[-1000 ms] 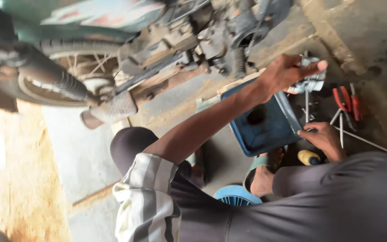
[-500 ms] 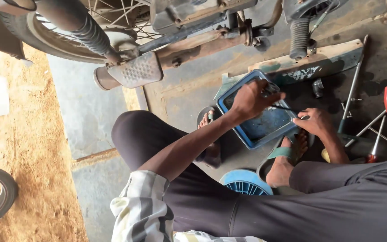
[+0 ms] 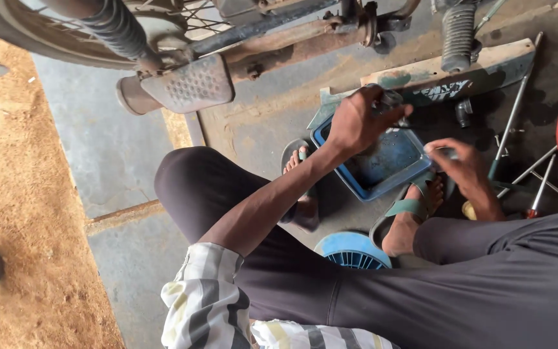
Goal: The person sits on a low stool beside a motorcycle and works on its carburetor. They unscrew parts of the carburetor using a screwdriver, dip and rinse components in a blue tray of liquid, carry the carburetor to a parts area to fetch supplies, and wipe components on a printed sack.
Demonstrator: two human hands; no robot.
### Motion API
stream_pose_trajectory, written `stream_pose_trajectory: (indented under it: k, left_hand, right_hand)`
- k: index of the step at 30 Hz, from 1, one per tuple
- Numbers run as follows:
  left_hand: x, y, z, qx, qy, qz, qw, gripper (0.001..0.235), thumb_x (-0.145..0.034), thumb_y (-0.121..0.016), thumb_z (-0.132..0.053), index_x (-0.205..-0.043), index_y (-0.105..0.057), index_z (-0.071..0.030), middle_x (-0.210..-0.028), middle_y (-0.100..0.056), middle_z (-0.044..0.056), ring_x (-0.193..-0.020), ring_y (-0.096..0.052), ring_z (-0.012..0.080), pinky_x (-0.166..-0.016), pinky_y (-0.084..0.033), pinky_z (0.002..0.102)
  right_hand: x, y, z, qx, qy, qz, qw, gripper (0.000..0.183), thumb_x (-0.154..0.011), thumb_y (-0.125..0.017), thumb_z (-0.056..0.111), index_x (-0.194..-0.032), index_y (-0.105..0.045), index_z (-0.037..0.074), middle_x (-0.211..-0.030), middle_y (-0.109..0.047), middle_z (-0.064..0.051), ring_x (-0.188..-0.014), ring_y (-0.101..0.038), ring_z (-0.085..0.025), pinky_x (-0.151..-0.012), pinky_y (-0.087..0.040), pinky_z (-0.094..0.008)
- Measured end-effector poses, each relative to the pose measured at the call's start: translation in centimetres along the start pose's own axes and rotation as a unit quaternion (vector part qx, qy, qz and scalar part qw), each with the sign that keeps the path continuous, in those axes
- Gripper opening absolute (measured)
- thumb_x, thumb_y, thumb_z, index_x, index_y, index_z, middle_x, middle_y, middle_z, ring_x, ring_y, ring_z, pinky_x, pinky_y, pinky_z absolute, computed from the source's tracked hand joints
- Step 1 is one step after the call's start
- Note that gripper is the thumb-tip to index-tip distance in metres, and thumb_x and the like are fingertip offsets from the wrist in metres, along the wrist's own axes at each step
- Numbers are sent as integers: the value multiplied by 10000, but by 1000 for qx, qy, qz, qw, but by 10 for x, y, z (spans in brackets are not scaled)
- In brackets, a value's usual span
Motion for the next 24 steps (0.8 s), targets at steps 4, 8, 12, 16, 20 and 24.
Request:
stream_pose_trajectory:
  k: [4,8,12,16,20,24]
  left_hand:
    - [2,-10,-13,-46,-74,16,996,538,-849,-729,-560,-1105,-703,-87,-974,-719,78,-719,-727,210,-643,-602,365]
    - [10,-11,-32,-115,-223,11,968,543,-854,-778,-501,-1193,-652,-96,-1180,-657,94,-1023,-692,254,-820,-626,390]
    - [15,-13,-48,-162,-312,16,936,554,-890,-780,-453,-1285,-614,-101,-1284,-608,80,-1231,-619,284,-900,-623,402]
    - [11,-12,-53,-182,-339,4,923,545,-900,-763,-463,-1283,-611,-105,-1303,-583,91,-1228,-603,284,-897,-621,398]
    - [7,-8,-60,-198,-338,-13,920,556,-913,-741,-497,-1284,-603,-106,-1312,-573,92,-1201,-604,274,-871,-621,395]
    - [3,-1,-60,-201,-322,-16,925,554,-932,-730,-508,-1292,-601,-106,-1310,-577,78,-1205,-609,275,-853,-623,391]
  right_hand:
    - [0,-39,-14,-195,-76,134,969,461,-886,-777,247,-1285,-671,40,-1097,-692,-55,-981,-643,-157,-856,-524,-325]
    - [-3,-65,5,-180,-18,221,958,609,-817,-799,143,-1359,-562,1,-1209,-629,-88,-1088,-612,-156,-925,-512,-331]
    - [-5,-69,-5,26,60,170,983,570,-823,-796,100,-1330,-571,-32,-1193,-650,-111,-1072,-630,-171,-901,-525,-342]
    - [-5,-76,-14,-13,36,155,987,535,-851,-775,114,-1326,-578,-33,-1169,-665,-116,-1048,-654,-169,-883,-550,-338]
    - [-2,-77,-22,-72,-1,127,989,485,-892,-744,133,-1320,-588,-35,-1133,-689,-124,-1013,-691,-167,-856,-588,-331]
    - [1,-71,-27,-171,-36,101,979,472,-916,-718,116,-1343,-579,-33,-1149,-679,-130,-1011,-695,-168,-852,-605,-329]
Point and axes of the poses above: each hand's wrist, its own x-axis away from the middle knuckle, its own y-axis out of the back of the hand, z = x × y, the point moved 5 cm from there along -x, towards the middle knuckle
